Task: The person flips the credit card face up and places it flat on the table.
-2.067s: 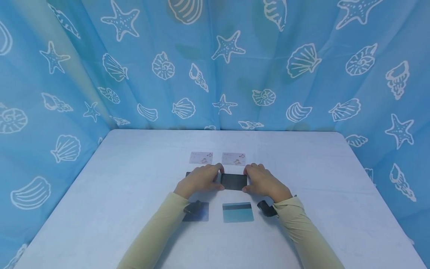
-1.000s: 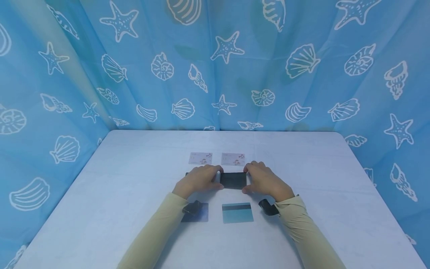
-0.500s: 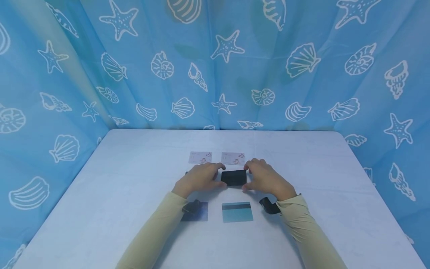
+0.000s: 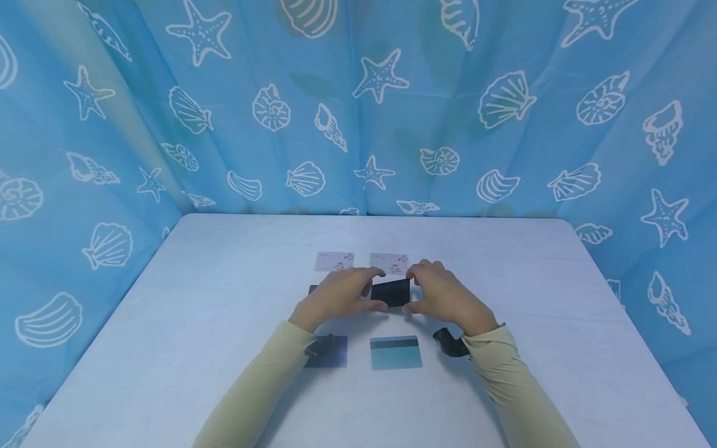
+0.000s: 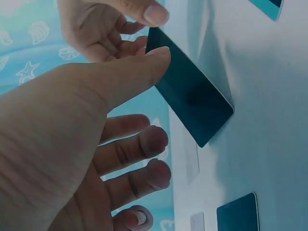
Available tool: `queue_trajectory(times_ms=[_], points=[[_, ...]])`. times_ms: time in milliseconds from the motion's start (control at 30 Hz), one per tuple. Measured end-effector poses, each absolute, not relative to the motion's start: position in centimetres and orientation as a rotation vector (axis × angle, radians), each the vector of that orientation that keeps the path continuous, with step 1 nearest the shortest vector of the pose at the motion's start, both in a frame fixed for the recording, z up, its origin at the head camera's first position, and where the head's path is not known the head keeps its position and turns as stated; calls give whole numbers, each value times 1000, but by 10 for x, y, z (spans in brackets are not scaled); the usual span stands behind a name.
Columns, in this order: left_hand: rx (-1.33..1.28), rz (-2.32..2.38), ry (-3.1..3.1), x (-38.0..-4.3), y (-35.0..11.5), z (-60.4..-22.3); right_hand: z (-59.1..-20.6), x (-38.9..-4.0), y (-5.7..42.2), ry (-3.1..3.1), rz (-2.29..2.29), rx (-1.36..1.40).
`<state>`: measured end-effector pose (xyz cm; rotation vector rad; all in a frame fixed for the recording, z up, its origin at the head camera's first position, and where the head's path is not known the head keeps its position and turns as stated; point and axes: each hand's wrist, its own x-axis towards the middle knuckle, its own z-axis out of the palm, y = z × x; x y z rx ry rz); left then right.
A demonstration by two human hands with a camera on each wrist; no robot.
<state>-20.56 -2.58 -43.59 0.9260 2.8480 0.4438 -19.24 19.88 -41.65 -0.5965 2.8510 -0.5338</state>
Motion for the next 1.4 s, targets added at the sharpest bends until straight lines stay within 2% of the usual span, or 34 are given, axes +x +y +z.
queue_trajectory(times_ms=[1400], points=[[991, 532, 2838, -197, -16, -433, -401, -176, 189, 2936, -565, -733]])
